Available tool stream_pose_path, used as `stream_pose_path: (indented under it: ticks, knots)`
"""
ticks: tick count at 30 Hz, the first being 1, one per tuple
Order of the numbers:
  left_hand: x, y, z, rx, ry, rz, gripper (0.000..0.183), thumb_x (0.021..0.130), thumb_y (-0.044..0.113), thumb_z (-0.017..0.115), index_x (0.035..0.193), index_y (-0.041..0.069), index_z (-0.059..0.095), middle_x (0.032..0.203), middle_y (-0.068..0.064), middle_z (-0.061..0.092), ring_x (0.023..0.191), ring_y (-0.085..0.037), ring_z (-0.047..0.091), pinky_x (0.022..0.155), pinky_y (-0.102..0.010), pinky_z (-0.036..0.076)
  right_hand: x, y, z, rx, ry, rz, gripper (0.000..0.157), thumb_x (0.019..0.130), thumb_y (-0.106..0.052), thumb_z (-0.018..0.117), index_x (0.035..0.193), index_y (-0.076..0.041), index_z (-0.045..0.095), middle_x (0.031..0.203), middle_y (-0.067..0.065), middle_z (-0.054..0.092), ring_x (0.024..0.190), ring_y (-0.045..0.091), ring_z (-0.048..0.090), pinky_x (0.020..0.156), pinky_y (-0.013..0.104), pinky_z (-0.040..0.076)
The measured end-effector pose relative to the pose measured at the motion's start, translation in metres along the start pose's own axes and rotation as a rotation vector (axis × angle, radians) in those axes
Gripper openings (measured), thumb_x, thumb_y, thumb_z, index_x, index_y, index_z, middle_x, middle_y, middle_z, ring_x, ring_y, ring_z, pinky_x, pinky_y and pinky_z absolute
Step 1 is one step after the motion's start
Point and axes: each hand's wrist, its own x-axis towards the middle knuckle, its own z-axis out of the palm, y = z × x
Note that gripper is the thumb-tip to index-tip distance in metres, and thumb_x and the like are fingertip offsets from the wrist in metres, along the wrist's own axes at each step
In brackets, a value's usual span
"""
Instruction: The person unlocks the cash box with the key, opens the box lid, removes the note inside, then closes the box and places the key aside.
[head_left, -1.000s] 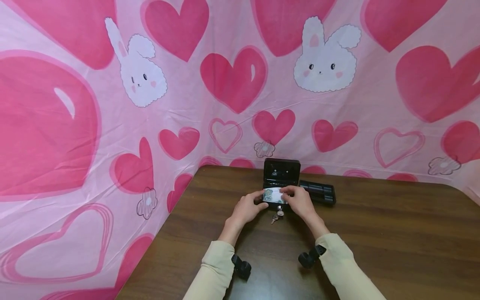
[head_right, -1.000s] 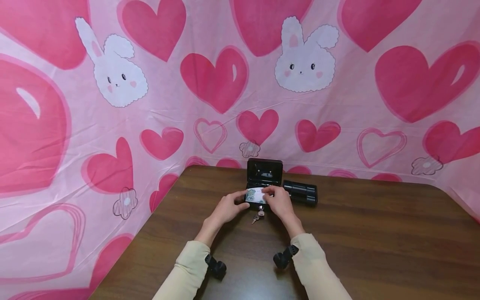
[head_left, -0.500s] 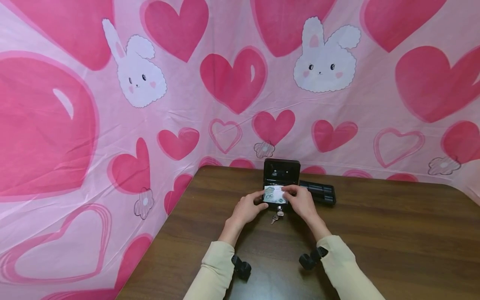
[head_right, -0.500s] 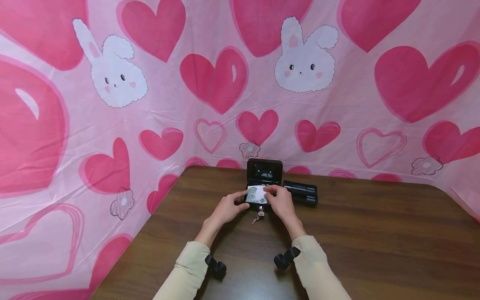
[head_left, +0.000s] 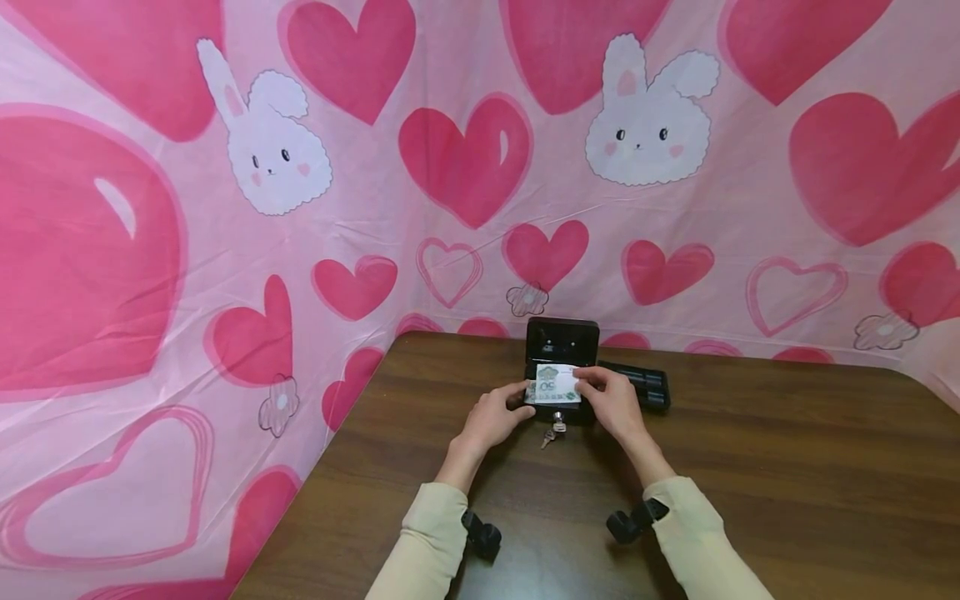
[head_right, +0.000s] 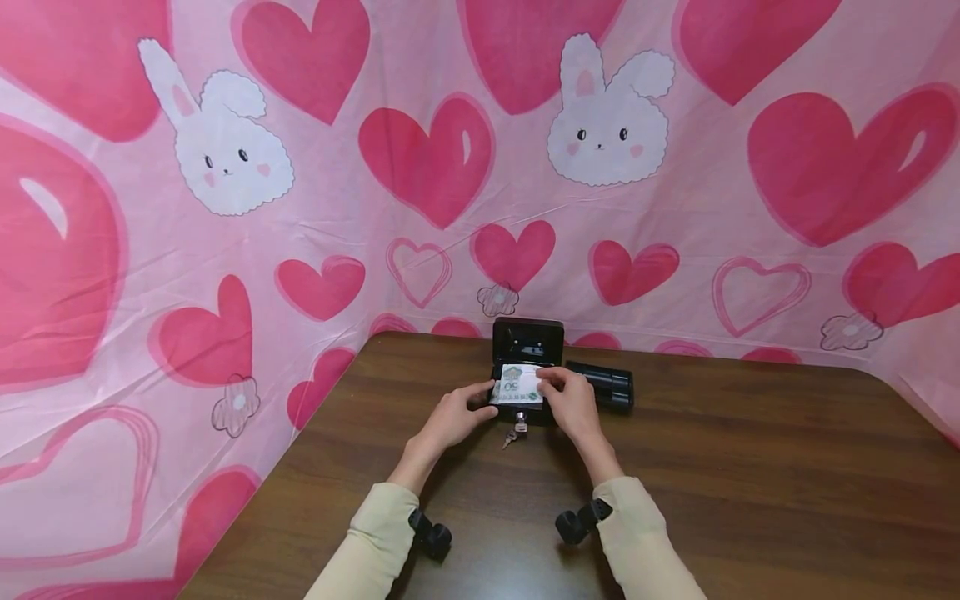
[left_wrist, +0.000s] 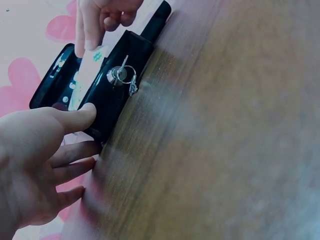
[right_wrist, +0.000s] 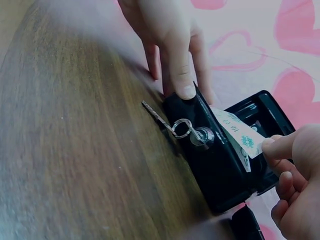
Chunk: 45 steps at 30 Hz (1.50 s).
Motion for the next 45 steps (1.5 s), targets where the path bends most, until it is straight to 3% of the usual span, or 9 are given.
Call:
stream_pose_path:
  ticks: [6, 17, 28, 36, 41, 45]
  knots:
    - [0.0, 0.001, 0.001, 0.0, 0.006, 0.013, 0.051, 0.093, 0.033, 0.069, 0.141, 0.022, 0.058, 0.129, -0.01, 0.068, 0.121, -0.028, 0.061, 0.101, -0.05, 0.046, -0.001, 0.001, -0.008, 0.009, 0.008, -0.006, 0.023, 0.094, -0.013, 0.067, 0.115, -0.006, 0.074, 0.105, 0.014, 0.075, 0.096, 0.024, 0.064, 0.086, 0.038, 0.048]
    - [0.001, 0.003, 0.002, -0.015, -0.006, -0.023, 0.051, 0.094, 0.032, 0.068, 0.143, 0.023, 0.056, 0.131, -0.009, 0.066, 0.121, -0.026, 0.061, 0.102, -0.05, 0.046, -0.006, 0.003, -0.022, 0.019, 0.006, 0.015, 0.025, 0.095, -0.016, 0.066, 0.117, -0.007, 0.072, 0.109, 0.015, 0.073, 0.094, 0.024, 0.06, 0.081, 0.028, 0.048]
    - [-0.002, 0.002, -0.001, -0.002, -0.003, -0.008, 0.051, 0.094, 0.033, 0.069, 0.142, 0.022, 0.057, 0.13, -0.009, 0.068, 0.121, -0.026, 0.061, 0.101, -0.05, 0.046, -0.01, 0.001, -0.032, 0.135, 0.028, -0.013, 0.027, 0.094, -0.02, 0.069, 0.117, -0.006, 0.072, 0.106, 0.015, 0.072, 0.087, 0.007, 0.058, 0.073, 0.012, 0.045]
    - [-0.002, 0.001, -0.001, 0.002, -0.002, 0.008, 0.051, 0.093, 0.031, 0.069, 0.142, 0.02, 0.057, 0.128, -0.01, 0.068, 0.121, -0.027, 0.061, 0.101, -0.05, 0.046, -0.01, 0.003, -0.041, 0.184, 0.033, -0.027, 0.029, 0.093, -0.016, 0.07, 0.118, -0.002, 0.071, 0.104, 0.02, 0.071, 0.081, -0.003, 0.056, 0.073, 0.008, 0.046]
    - [-0.002, 0.001, 0.0, -0.001, -0.004, 0.013, 0.052, 0.094, 0.031, 0.069, 0.143, 0.02, 0.056, 0.129, -0.01, 0.068, 0.122, -0.027, 0.061, 0.102, -0.05, 0.046, -0.007, 0.005, -0.047, 0.207, 0.018, -0.036, 0.032, 0.094, -0.01, 0.068, 0.122, 0.005, 0.067, 0.102, 0.022, 0.067, 0.08, 0.001, 0.055, 0.07, 0.01, 0.047]
    - [-0.002, 0.002, -0.001, -0.011, -0.006, 0.007, 0.052, 0.094, 0.03, 0.069, 0.143, 0.02, 0.056, 0.13, -0.011, 0.067, 0.122, -0.028, 0.061, 0.103, -0.051, 0.045, -0.006, 0.006, -0.053, 0.189, 0.001, -0.029, 0.035, 0.095, -0.013, 0.067, 0.126, 0.001, 0.065, 0.101, 0.019, 0.066, 0.08, 0.003, 0.057, 0.069, 0.015, 0.047]
